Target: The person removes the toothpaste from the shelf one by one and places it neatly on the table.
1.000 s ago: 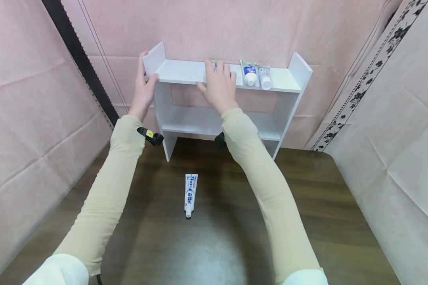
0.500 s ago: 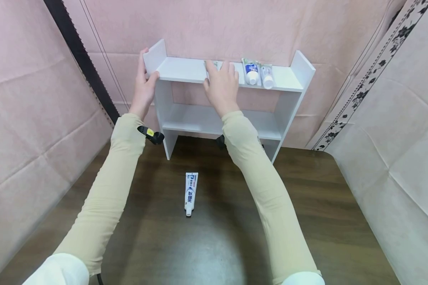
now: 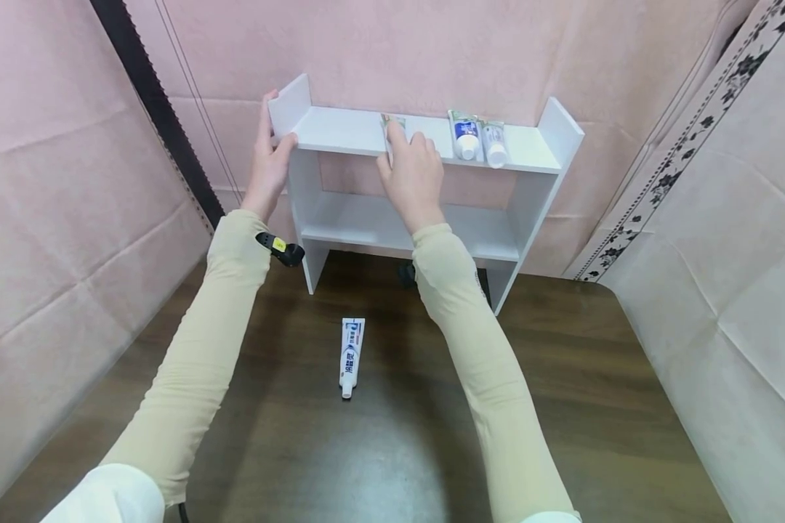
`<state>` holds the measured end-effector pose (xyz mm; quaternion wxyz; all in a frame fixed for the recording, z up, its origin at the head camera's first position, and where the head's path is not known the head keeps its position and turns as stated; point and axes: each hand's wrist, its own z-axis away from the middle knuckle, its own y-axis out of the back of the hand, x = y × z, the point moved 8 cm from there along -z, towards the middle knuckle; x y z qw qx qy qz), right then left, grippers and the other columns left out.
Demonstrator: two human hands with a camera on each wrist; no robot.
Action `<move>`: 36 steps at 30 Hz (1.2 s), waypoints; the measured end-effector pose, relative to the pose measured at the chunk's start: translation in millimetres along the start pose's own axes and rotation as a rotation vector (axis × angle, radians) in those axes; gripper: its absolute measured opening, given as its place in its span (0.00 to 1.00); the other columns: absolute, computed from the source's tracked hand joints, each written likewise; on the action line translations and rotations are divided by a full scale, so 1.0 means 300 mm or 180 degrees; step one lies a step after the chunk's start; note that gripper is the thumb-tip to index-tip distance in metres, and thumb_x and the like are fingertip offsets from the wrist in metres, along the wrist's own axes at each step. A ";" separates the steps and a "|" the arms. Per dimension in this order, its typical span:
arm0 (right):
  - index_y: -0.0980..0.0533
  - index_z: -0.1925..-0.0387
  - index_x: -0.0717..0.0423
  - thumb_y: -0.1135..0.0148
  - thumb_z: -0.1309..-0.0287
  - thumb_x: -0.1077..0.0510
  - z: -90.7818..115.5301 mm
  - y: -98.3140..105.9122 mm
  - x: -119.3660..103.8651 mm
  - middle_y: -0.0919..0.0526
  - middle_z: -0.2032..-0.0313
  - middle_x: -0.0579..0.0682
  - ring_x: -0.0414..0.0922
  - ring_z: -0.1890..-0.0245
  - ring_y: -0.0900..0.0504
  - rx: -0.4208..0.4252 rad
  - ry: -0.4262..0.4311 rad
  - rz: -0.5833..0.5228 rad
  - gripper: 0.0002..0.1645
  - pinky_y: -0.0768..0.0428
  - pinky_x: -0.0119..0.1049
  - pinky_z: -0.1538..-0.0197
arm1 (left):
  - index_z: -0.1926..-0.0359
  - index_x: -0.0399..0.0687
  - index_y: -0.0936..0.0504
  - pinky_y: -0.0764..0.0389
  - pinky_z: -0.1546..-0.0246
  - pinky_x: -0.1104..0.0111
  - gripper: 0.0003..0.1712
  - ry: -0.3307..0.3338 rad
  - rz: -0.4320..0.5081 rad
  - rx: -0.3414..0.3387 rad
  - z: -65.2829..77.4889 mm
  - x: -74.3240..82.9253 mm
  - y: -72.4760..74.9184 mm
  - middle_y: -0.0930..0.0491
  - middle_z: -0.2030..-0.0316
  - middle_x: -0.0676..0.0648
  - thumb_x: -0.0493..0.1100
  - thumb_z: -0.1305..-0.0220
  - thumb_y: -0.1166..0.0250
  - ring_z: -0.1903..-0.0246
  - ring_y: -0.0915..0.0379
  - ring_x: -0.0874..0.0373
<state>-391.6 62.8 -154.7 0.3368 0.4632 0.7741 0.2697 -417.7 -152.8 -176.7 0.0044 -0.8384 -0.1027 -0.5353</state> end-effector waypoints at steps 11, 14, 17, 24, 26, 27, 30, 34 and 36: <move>0.27 0.51 0.55 0.51 0.36 0.56 0.036 0.007 -0.006 0.21 0.67 0.58 0.53 0.69 0.28 0.0141 0.0058 0.0012 0.15 0.31 0.42 0.66 | 0.24 0.66 0.51 0.37 0.39 0.63 0.38 0.0024 -0.0013 0.0022 -0.005 -0.015 0.009 0.48 0.26 0.56 0.36 0.31 0.54 0.35 0.44 0.59; 0.27 0.51 0.55 0.51 0.37 0.56 0.048 0.013 -0.003 0.21 0.68 0.58 0.53 0.70 0.28 0.0186 0.0063 0.0020 0.15 0.33 0.41 0.68 | 0.24 0.67 0.51 0.38 0.39 0.63 0.38 0.0034 -0.0022 0.0012 -0.007 -0.017 0.010 0.49 0.25 0.57 0.37 0.31 0.55 0.35 0.44 0.59; 0.26 0.51 0.56 0.51 0.38 0.56 0.058 0.020 -0.001 0.21 0.69 0.58 0.53 0.71 0.28 0.0242 0.0076 0.0010 0.16 0.33 0.41 0.69 | 0.25 0.69 0.51 0.38 0.38 0.63 0.38 0.0046 -0.0030 0.0004 -0.008 -0.015 0.010 0.49 0.25 0.57 0.38 0.30 0.55 0.34 0.44 0.59; 0.25 0.50 0.55 0.48 0.39 0.57 0.086 0.040 0.004 0.18 0.65 0.59 0.53 0.70 0.27 0.0311 0.0045 -0.0117 0.16 0.30 0.44 0.67 | 0.25 0.69 0.51 0.37 0.40 0.65 0.38 0.0044 -0.0022 -0.0001 -0.011 -0.010 0.006 0.48 0.26 0.55 0.37 0.31 0.55 0.37 0.43 0.60; 0.25 0.50 0.55 0.47 0.38 0.57 0.096 0.041 0.007 0.18 0.65 0.59 0.53 0.70 0.27 0.0316 0.0040 -0.0157 0.16 0.31 0.44 0.68 | 0.25 0.69 0.51 0.37 0.40 0.65 0.38 0.0039 -0.0021 -0.0002 -0.012 -0.011 0.005 0.48 0.26 0.55 0.37 0.31 0.55 0.37 0.43 0.60; 0.25 0.50 0.55 0.47 0.38 0.57 0.102 0.040 0.008 0.18 0.64 0.60 0.53 0.70 0.27 0.0318 0.0038 -0.0162 0.15 0.31 0.44 0.68 | 0.25 0.69 0.51 0.37 0.40 0.65 0.38 0.0040 -0.0022 -0.0004 -0.012 -0.011 0.004 0.48 0.26 0.55 0.37 0.31 0.55 0.37 0.43 0.61; 0.25 0.51 0.56 0.46 0.38 0.57 0.116 0.041 0.011 0.18 0.64 0.60 0.53 0.70 0.26 0.0363 0.0054 -0.0167 0.15 0.30 0.45 0.68 | 0.25 0.69 0.51 0.38 0.41 0.66 0.38 0.0026 -0.0015 -0.0001 -0.013 -0.012 0.002 0.48 0.26 0.54 0.37 0.31 0.55 0.38 0.43 0.61; 0.25 0.51 0.56 0.46 0.38 0.57 0.136 0.042 0.016 0.18 0.64 0.60 0.54 0.71 0.25 0.0457 0.0095 -0.0176 0.15 0.29 0.46 0.69 | 0.25 0.68 0.50 0.37 0.42 0.66 0.38 0.0006 0.0000 0.0006 -0.017 -0.011 0.000 0.47 0.26 0.54 0.37 0.31 0.55 0.39 0.43 0.62; 0.26 0.51 0.56 0.47 0.38 0.57 0.148 0.041 0.018 0.18 0.65 0.60 0.54 0.73 0.26 0.0497 0.0122 -0.0178 0.15 0.30 0.46 0.71 | 0.25 0.68 0.50 0.38 0.42 0.67 0.38 0.0010 0.0005 0.0007 -0.019 -0.012 -0.002 0.47 0.26 0.54 0.36 0.31 0.54 0.39 0.43 0.62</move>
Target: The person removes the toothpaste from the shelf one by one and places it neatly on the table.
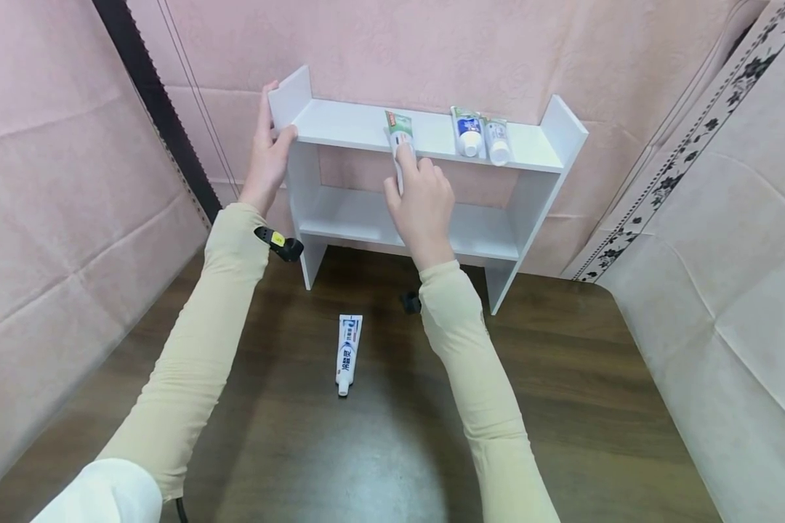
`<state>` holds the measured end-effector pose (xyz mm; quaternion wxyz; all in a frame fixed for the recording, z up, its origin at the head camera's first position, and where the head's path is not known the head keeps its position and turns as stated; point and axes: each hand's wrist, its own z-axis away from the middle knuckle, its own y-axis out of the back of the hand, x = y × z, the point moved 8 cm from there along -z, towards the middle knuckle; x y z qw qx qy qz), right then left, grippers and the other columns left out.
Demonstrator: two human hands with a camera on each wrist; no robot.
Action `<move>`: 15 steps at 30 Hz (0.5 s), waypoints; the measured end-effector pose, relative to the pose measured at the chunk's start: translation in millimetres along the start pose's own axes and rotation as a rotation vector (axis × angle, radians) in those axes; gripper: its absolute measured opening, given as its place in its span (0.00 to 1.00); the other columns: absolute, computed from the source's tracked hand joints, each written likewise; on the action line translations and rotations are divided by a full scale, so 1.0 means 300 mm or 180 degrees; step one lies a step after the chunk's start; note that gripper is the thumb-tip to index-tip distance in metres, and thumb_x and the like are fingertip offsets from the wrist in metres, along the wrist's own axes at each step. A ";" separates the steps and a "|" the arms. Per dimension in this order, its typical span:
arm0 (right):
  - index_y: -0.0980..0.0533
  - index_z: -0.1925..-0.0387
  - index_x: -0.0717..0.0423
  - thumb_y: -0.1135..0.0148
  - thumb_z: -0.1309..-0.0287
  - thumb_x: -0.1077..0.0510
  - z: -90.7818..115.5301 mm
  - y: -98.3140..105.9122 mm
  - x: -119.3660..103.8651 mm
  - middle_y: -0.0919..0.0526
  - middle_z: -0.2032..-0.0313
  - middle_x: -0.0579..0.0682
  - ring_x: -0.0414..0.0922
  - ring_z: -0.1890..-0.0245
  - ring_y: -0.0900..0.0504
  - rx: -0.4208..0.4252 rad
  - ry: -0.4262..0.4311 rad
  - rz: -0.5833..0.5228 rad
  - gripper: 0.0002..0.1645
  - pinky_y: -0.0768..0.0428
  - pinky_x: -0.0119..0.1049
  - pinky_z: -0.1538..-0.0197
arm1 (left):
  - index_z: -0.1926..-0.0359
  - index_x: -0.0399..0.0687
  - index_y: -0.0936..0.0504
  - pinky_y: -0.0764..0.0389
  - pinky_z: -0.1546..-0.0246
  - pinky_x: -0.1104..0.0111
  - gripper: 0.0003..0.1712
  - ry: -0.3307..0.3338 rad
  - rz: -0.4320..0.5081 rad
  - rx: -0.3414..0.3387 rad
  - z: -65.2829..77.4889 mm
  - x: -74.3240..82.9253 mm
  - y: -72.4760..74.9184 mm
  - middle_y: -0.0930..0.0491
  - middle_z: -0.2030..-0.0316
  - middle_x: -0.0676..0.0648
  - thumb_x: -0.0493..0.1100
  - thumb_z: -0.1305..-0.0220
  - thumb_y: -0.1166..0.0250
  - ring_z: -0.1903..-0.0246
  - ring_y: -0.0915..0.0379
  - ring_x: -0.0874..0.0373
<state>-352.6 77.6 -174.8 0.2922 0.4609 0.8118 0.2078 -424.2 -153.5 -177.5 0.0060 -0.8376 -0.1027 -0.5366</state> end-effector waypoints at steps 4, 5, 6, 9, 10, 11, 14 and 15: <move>0.26 0.52 0.57 0.47 0.38 0.57 0.027 0.003 -0.002 0.18 0.69 0.60 0.54 0.76 0.27 0.0070 0.0062 0.0003 0.14 0.31 0.45 0.74 | 0.25 0.66 0.50 0.38 0.42 0.67 0.38 -0.0024 -0.0003 -0.0003 -0.002 0.004 -0.003 0.47 0.26 0.53 0.36 0.31 0.54 0.39 0.43 0.62; 0.26 0.52 0.57 0.47 0.38 0.58 0.034 0.003 -0.003 0.17 0.69 0.60 0.54 0.77 0.27 0.0087 0.0082 0.0011 0.14 0.31 0.45 0.75 | 0.25 0.66 0.50 0.38 0.42 0.67 0.38 -0.0025 -0.0001 -0.0001 -0.001 0.005 -0.003 0.47 0.27 0.53 0.36 0.32 0.54 0.39 0.43 0.62; 0.26 0.52 0.57 0.47 0.38 0.58 0.041 0.004 -0.005 0.17 0.70 0.60 0.53 0.78 0.27 0.0106 0.0100 0.0020 0.13 0.31 0.45 0.76 | 0.25 0.66 0.50 0.38 0.42 0.67 0.38 -0.0030 -0.0002 -0.0001 -0.001 0.005 -0.003 0.47 0.27 0.53 0.36 0.32 0.54 0.40 0.43 0.62; 0.26 0.53 0.57 0.47 0.37 0.58 0.064 0.005 -0.008 0.17 0.71 0.60 0.53 0.79 0.26 0.0158 0.0135 0.0008 0.13 0.31 0.45 0.78 | 0.25 0.66 0.50 0.37 0.42 0.66 0.38 -0.0025 -0.0007 0.0008 0.000 0.005 -0.002 0.46 0.27 0.53 0.36 0.32 0.54 0.40 0.43 0.62; 0.26 0.53 0.57 0.47 0.37 0.58 0.071 0.005 -0.009 0.17 0.71 0.60 0.53 0.80 0.26 0.0177 0.0138 -0.0006 0.13 0.31 0.45 0.78 | 0.25 0.66 0.51 0.38 0.42 0.66 0.38 -0.0022 -0.0012 0.0009 0.000 0.004 -0.001 0.47 0.27 0.53 0.36 0.32 0.54 0.40 0.43 0.62; 0.25 0.53 0.57 0.47 0.37 0.59 0.079 0.005 -0.010 0.16 0.71 0.60 0.53 0.80 0.26 0.0200 0.0142 -0.0024 0.13 0.31 0.45 0.78 | 0.24 0.66 0.51 0.37 0.42 0.66 0.38 -0.0023 -0.0016 0.0010 0.000 0.003 0.000 0.47 0.27 0.53 0.36 0.31 0.54 0.39 0.43 0.62; 0.25 0.54 0.57 0.47 0.38 0.59 0.101 0.008 -0.010 0.16 0.70 0.60 0.53 0.81 0.26 0.0256 0.0130 -0.0105 0.12 0.31 0.44 0.79 | 0.24 0.66 0.51 0.37 0.41 0.65 0.38 -0.0023 -0.0026 0.0015 0.000 0.003 0.001 0.47 0.27 0.53 0.37 0.31 0.54 0.39 0.43 0.62; 0.25 0.54 0.57 0.46 0.38 0.59 0.108 0.010 -0.010 0.16 0.69 0.60 0.53 0.81 0.26 0.0275 0.0124 -0.0127 0.12 0.31 0.44 0.79 | 0.24 0.67 0.51 0.37 0.42 0.65 0.38 -0.0024 -0.0024 0.0016 0.000 0.003 0.001 0.47 0.27 0.53 0.37 0.32 0.54 0.39 0.43 0.62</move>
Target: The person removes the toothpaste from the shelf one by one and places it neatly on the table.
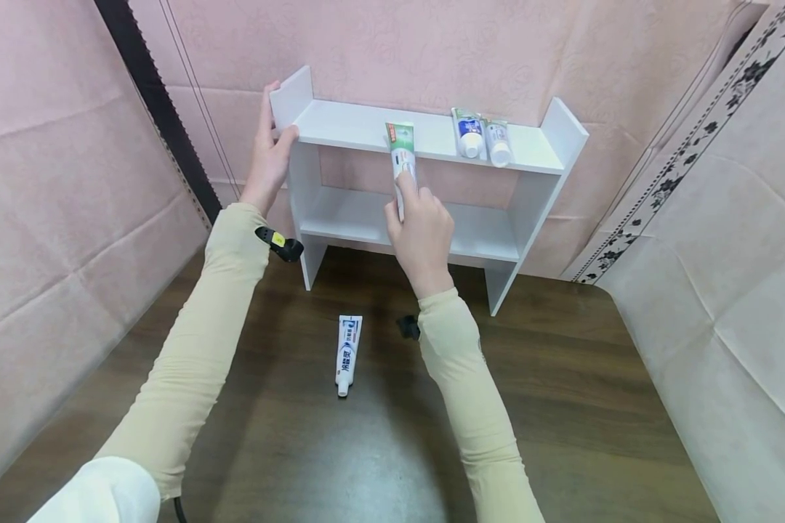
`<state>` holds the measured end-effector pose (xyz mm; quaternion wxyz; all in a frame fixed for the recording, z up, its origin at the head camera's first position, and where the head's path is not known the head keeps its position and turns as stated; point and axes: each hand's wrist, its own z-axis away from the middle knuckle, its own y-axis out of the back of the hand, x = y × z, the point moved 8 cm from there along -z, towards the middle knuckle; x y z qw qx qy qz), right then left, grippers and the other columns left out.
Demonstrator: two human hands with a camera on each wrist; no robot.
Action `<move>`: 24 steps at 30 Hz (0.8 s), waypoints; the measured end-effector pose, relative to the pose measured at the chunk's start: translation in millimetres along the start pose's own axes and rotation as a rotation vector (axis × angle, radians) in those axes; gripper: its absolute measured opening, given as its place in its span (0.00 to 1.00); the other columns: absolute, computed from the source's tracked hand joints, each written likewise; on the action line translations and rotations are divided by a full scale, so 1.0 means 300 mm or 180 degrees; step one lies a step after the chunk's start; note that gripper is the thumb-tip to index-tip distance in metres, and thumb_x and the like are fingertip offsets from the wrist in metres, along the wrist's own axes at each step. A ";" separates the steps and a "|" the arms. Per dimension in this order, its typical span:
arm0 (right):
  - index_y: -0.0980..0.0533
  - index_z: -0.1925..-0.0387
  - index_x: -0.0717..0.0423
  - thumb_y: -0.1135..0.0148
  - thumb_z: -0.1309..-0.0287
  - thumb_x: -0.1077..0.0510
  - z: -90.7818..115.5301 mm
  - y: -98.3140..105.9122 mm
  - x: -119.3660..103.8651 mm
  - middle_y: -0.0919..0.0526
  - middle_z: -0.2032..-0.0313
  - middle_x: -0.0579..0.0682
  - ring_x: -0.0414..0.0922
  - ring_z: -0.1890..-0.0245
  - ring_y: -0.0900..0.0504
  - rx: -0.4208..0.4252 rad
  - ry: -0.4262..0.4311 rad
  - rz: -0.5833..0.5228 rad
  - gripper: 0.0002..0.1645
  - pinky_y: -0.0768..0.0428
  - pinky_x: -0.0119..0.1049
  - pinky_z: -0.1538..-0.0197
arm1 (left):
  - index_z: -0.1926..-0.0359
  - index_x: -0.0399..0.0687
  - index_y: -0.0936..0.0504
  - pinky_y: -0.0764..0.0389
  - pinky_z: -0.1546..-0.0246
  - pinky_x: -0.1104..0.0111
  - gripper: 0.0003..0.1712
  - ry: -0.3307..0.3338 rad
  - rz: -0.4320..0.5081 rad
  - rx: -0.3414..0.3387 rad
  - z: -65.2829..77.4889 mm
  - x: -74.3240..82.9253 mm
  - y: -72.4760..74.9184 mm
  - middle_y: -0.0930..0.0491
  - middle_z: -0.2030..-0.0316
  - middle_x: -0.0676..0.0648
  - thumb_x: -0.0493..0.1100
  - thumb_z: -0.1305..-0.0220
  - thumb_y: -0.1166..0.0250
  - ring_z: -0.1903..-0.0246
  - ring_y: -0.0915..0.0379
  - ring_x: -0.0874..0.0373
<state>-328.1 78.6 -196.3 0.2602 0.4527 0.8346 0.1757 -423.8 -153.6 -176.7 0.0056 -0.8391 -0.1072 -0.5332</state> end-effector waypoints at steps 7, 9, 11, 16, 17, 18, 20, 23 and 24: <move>0.25 0.52 0.59 0.45 0.38 0.60 0.026 0.026 0.005 0.14 0.61 0.60 0.53 0.77 0.23 -0.0054 -0.0103 -0.0210 0.13 0.28 0.45 0.76 | 0.25 0.67 0.50 0.36 0.42 0.65 0.38 -0.0023 0.0003 -0.0005 0.001 0.006 0.000 0.47 0.26 0.54 0.37 0.32 0.54 0.40 0.42 0.62; 0.25 0.51 0.59 0.45 0.39 0.60 0.031 0.036 0.009 0.14 0.59 0.60 0.53 0.76 0.23 -0.0106 -0.0157 -0.0291 0.14 0.28 0.45 0.75 | 0.25 0.66 0.51 0.36 0.42 0.65 0.38 -0.0029 0.0001 -0.0004 0.002 0.008 0.000 0.47 0.26 0.54 0.36 0.32 0.54 0.40 0.42 0.62; 0.25 0.51 0.58 0.45 0.38 0.59 0.040 0.046 0.012 0.14 0.58 0.60 0.53 0.77 0.23 -0.0145 -0.0212 -0.0359 0.15 0.29 0.43 0.76 | 0.24 0.66 0.51 0.36 0.42 0.65 0.38 -0.0020 -0.0008 0.0001 0.003 0.007 0.001 0.47 0.26 0.53 0.36 0.32 0.55 0.40 0.42 0.62; 0.26 0.49 0.57 0.44 0.38 0.58 0.081 0.073 0.017 0.14 0.60 0.60 0.52 0.80 0.26 -0.0143 -0.0338 -0.0543 0.16 0.34 0.38 0.77 | 0.25 0.66 0.51 0.35 0.43 0.65 0.38 -0.0004 -0.0030 0.0008 0.005 0.006 0.003 0.46 0.27 0.52 0.36 0.31 0.55 0.42 0.42 0.62; 0.26 0.48 0.57 0.44 0.38 0.57 0.092 0.077 0.021 0.14 0.60 0.61 0.52 0.80 0.26 -0.0130 -0.0382 -0.0608 0.17 0.34 0.37 0.77 | 0.25 0.65 0.51 0.36 0.43 0.65 0.38 -0.0007 -0.0034 0.0005 0.006 0.006 0.003 0.46 0.27 0.52 0.36 0.31 0.55 0.42 0.42 0.62; 0.26 0.48 0.57 0.43 0.38 0.57 0.102 0.082 0.025 0.14 0.60 0.60 0.52 0.80 0.26 -0.0112 -0.0434 -0.0667 0.17 0.34 0.37 0.76 | 0.25 0.66 0.51 0.36 0.43 0.65 0.38 -0.0003 -0.0037 0.0005 0.006 0.005 0.002 0.46 0.27 0.52 0.36 0.32 0.55 0.42 0.42 0.62; 0.26 0.47 0.55 0.43 0.37 0.56 0.121 0.093 0.035 0.15 0.59 0.60 0.52 0.78 0.25 -0.0071 -0.0563 -0.0783 0.18 0.33 0.36 0.76 | 0.25 0.66 0.50 0.36 0.43 0.66 0.38 0.0003 -0.0042 0.0006 0.006 0.004 0.002 0.46 0.27 0.52 0.36 0.32 0.54 0.42 0.42 0.62; 0.27 0.46 0.52 0.43 0.37 0.55 0.143 0.110 0.051 0.16 0.60 0.60 0.52 0.77 0.25 0.0002 -0.0728 -0.0888 0.19 0.32 0.37 0.75 | 0.25 0.67 0.50 0.36 0.43 0.66 0.38 0.0022 -0.0033 0.0018 0.005 0.002 0.002 0.46 0.27 0.52 0.36 0.32 0.54 0.42 0.42 0.63; 0.27 0.46 0.51 0.43 0.37 0.55 0.149 0.115 0.056 0.16 0.61 0.60 0.52 0.77 0.26 0.0018 -0.0762 -0.0879 0.19 0.32 0.38 0.75 | 0.25 0.68 0.50 0.36 0.44 0.66 0.38 0.0027 -0.0029 0.0023 0.003 0.000 0.003 0.45 0.28 0.52 0.36 0.32 0.54 0.42 0.42 0.62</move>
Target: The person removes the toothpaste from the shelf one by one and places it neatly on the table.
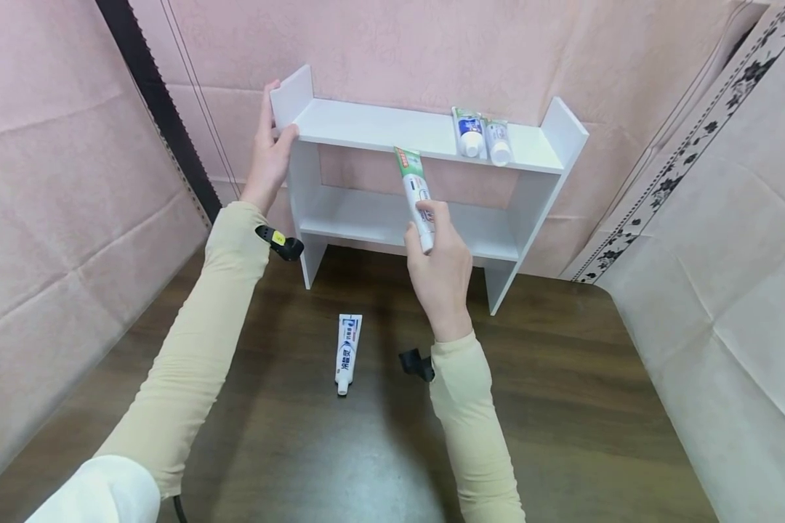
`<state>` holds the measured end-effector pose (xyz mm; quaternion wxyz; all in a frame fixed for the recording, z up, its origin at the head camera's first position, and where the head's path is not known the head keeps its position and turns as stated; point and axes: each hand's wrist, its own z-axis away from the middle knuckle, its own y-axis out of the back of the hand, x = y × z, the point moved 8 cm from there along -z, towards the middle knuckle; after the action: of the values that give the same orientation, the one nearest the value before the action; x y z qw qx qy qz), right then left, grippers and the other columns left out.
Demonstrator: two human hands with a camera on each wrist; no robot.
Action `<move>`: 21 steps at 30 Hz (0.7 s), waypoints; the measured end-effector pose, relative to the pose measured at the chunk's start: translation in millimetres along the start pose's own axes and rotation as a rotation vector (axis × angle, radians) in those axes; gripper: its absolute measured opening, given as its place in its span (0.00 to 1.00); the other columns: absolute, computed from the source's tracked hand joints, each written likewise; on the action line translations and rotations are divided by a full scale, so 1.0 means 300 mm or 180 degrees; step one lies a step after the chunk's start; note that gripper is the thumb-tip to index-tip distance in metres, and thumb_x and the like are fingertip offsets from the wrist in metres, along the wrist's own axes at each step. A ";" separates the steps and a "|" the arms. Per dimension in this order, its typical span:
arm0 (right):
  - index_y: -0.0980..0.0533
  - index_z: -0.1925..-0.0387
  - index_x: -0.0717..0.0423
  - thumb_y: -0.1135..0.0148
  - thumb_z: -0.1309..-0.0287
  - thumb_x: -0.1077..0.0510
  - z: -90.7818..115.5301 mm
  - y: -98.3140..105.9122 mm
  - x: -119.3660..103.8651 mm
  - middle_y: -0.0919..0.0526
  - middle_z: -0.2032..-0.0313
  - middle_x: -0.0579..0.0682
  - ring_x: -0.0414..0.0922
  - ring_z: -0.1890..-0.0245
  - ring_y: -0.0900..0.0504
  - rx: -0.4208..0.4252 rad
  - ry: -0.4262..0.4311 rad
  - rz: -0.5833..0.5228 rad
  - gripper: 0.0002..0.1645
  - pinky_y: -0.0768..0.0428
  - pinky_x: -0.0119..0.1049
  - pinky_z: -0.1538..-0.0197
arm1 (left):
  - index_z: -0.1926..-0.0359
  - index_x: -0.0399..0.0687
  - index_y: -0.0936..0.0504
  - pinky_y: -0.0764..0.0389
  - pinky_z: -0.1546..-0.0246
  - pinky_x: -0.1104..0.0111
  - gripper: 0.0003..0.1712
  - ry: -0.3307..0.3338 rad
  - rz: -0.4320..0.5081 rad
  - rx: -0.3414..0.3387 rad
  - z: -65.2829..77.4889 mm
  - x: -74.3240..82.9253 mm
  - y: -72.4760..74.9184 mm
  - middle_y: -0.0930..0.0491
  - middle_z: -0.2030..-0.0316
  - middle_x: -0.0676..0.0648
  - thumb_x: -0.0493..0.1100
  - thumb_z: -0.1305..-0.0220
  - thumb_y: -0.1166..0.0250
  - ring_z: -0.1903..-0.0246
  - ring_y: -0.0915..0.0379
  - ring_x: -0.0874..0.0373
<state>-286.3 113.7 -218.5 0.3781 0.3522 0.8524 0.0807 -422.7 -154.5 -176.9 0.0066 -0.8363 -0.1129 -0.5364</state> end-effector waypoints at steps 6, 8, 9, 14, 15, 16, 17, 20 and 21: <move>0.26 0.46 0.51 0.43 0.38 0.55 0.029 0.021 0.016 0.17 0.68 0.59 0.50 0.81 0.29 -0.0205 -0.0019 0.0111 0.19 0.35 0.38 0.77 | 0.25 0.68 0.51 0.36 0.43 0.66 0.38 0.0009 0.0006 -0.0013 -0.001 -0.002 -0.002 0.47 0.27 0.52 0.36 0.31 0.55 0.41 0.43 0.62; 0.26 0.45 0.50 0.42 0.37 0.55 0.045 0.014 0.029 0.17 0.70 0.59 0.49 0.82 0.30 -0.0396 -0.0053 0.0146 0.18 0.35 0.37 0.78 | 0.24 0.68 0.51 0.37 0.42 0.65 0.38 0.0015 -0.0003 -0.0016 0.000 -0.003 -0.001 0.48 0.26 0.53 0.37 0.31 0.55 0.40 0.43 0.62; 0.26 0.45 0.49 0.43 0.37 0.54 0.054 0.009 0.040 0.17 0.71 0.58 0.48 0.82 0.31 -0.0504 -0.0095 0.0164 0.18 0.34 0.37 0.79 | 0.24 0.68 0.51 0.37 0.41 0.65 0.38 0.0015 -0.0009 -0.0015 0.000 -0.002 -0.001 0.48 0.26 0.53 0.37 0.31 0.55 0.39 0.43 0.62; 0.27 0.45 0.44 0.45 0.35 0.52 0.114 -0.037 0.116 0.21 0.74 0.57 0.48 0.82 0.30 -0.1111 -0.0390 0.0334 0.18 0.33 0.36 0.78 | 0.25 0.69 0.52 0.37 0.40 0.65 0.38 0.0013 -0.0018 -0.0011 -0.001 -0.003 -0.001 0.48 0.26 0.54 0.37 0.31 0.55 0.38 0.43 0.62; 0.27 0.45 0.44 0.45 0.35 0.51 0.128 -0.048 0.134 0.21 0.75 0.56 0.47 0.82 0.30 -0.1235 -0.0442 0.0370 0.17 0.33 0.36 0.78 | 0.25 0.69 0.52 0.37 0.40 0.65 0.38 0.0009 -0.0016 -0.0012 -0.001 -0.003 -0.001 0.48 0.26 0.54 0.37 0.31 0.55 0.38 0.43 0.62; 0.27 0.45 0.43 0.46 0.35 0.51 0.141 -0.059 0.152 0.22 0.75 0.55 0.47 0.81 0.30 -0.1342 -0.0483 0.0411 0.17 0.33 0.36 0.77 | 0.25 0.69 0.51 0.36 0.40 0.65 0.38 0.0002 -0.0012 -0.0013 0.000 -0.003 0.000 0.48 0.26 0.54 0.37 0.31 0.55 0.39 0.43 0.62; 0.27 0.46 0.42 0.46 0.35 0.51 0.154 -0.068 0.169 0.22 0.76 0.54 0.47 0.81 0.30 -0.1441 -0.0517 0.0441 0.17 0.33 0.36 0.77 | 0.25 0.69 0.52 0.37 0.41 0.65 0.38 -0.0005 -0.0010 -0.0017 0.000 -0.002 0.000 0.48 0.26 0.54 0.37 0.31 0.55 0.39 0.43 0.62; 0.26 0.48 0.42 0.46 0.36 0.51 0.188 -0.092 0.214 0.23 0.76 0.52 0.46 0.80 0.31 -0.1660 -0.0549 0.0522 0.15 0.33 0.36 0.75 | 0.24 0.68 0.51 0.37 0.42 0.65 0.38 -0.0017 -0.0015 -0.0022 0.000 -0.001 -0.001 0.48 0.26 0.54 0.37 0.31 0.55 0.40 0.43 0.62; 0.26 0.49 0.42 0.46 0.36 0.51 0.198 -0.098 0.227 0.23 0.76 0.52 0.46 0.80 0.31 -0.1707 -0.0554 0.0542 0.14 0.33 0.36 0.75 | 0.24 0.67 0.51 0.37 0.42 0.65 0.38 -0.0023 -0.0024 -0.0022 0.000 0.000 -0.001 0.48 0.26 0.54 0.37 0.31 0.55 0.40 0.43 0.62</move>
<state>-292.5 129.4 -312.1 0.5213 0.3155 0.7324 0.3039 -422.8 -154.2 -176.9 0.0013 -0.8378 -0.1142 -0.5338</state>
